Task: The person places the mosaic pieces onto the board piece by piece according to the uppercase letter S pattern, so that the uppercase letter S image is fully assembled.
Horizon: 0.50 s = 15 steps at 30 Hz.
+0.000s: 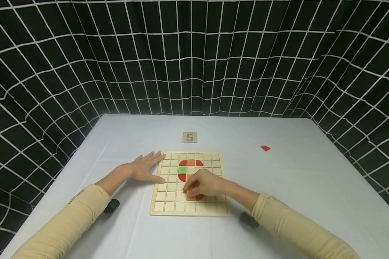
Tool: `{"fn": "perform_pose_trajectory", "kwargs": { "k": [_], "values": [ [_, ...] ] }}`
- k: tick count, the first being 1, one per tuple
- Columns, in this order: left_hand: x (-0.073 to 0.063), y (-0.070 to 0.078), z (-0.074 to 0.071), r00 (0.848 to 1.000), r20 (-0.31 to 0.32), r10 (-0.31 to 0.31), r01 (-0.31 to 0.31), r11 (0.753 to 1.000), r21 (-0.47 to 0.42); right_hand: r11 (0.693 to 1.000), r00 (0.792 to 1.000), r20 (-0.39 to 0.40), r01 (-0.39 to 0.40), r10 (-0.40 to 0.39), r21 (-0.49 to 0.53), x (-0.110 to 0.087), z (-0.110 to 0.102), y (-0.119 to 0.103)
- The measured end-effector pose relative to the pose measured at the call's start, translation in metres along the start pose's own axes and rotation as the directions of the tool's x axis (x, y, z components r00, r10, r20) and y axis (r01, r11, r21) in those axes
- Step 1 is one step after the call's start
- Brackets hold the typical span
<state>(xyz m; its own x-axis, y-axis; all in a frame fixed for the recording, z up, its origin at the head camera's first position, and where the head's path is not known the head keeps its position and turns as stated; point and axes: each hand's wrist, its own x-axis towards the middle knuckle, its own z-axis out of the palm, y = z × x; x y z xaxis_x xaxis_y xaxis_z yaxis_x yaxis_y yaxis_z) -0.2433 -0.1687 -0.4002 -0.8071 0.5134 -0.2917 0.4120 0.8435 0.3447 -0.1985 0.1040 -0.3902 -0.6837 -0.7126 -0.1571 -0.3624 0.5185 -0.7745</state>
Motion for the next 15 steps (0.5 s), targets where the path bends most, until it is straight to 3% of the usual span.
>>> {"fn": "perform_pose_trajectory", "kwargs": {
  "k": [15],
  "values": [
    [-0.0001,-0.0004,-0.001,1.0,0.002,-0.005,0.005,1.0,-0.01,0.995,0.999,-0.025,0.023,-0.026,-0.095,0.0005,-0.001,0.0001]
  ]
}}
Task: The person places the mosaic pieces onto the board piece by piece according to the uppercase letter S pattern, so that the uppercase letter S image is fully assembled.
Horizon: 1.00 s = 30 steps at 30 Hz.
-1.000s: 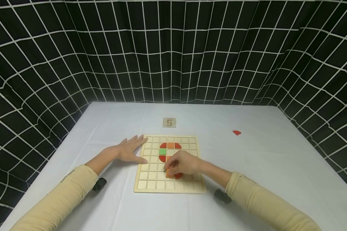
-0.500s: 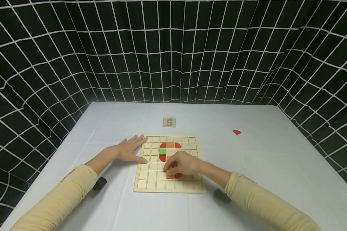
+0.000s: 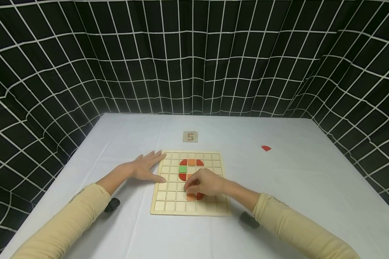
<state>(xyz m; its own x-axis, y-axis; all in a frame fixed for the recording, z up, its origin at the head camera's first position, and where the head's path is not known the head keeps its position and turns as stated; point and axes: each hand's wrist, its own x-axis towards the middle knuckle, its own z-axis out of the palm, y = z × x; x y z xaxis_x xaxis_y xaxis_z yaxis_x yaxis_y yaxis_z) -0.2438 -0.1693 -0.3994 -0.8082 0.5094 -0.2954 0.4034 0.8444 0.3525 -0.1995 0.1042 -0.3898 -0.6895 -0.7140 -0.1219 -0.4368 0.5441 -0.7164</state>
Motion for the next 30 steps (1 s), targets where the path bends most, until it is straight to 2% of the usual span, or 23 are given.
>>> {"fn": "perform_pose_trajectory", "kwargs": {
  "k": [8,11,14,17,22,27,30],
  "values": [
    [-0.001,0.002,-0.001,1.0,-0.001,0.002,-0.002,1.0,-0.004,1.0,1.0,-0.025,-0.002,0.003,0.03,-0.002,-0.004,0.002],
    [0.0,0.002,-0.001,1.0,-0.004,0.004,-0.004,1.0,-0.006,0.997,0.999,-0.028,-0.036,0.038,0.062,-0.003,-0.007,0.004],
    [0.0,0.001,-0.001,1.0,-0.004,0.005,-0.005,1.0,-0.005,0.983,0.994,-0.031,-0.099,0.105,0.155,-0.005,-0.013,0.007],
    [0.0,0.001,0.0,1.0,-0.003,0.004,-0.004,1.0,-0.001,0.941,0.985,-0.021,-0.157,0.171,0.298,-0.008,-0.02,0.013],
    [0.0,0.0,0.001,1.0,0.0,0.004,-0.004,1.0,0.0,0.826,0.972,0.006,-0.204,0.237,0.526,-0.013,-0.031,0.028],
    [0.0,-0.001,0.001,1.0,0.0,0.006,-0.006,1.0,-0.001,0.744,0.95,-0.005,-0.24,0.311,0.624,-0.019,-0.043,0.035],
    [0.0,-0.001,0.001,1.0,-0.003,0.007,-0.007,1.0,0.001,0.719,0.939,-0.017,-0.252,0.344,0.647,-0.023,-0.051,0.038]
  ]
}}
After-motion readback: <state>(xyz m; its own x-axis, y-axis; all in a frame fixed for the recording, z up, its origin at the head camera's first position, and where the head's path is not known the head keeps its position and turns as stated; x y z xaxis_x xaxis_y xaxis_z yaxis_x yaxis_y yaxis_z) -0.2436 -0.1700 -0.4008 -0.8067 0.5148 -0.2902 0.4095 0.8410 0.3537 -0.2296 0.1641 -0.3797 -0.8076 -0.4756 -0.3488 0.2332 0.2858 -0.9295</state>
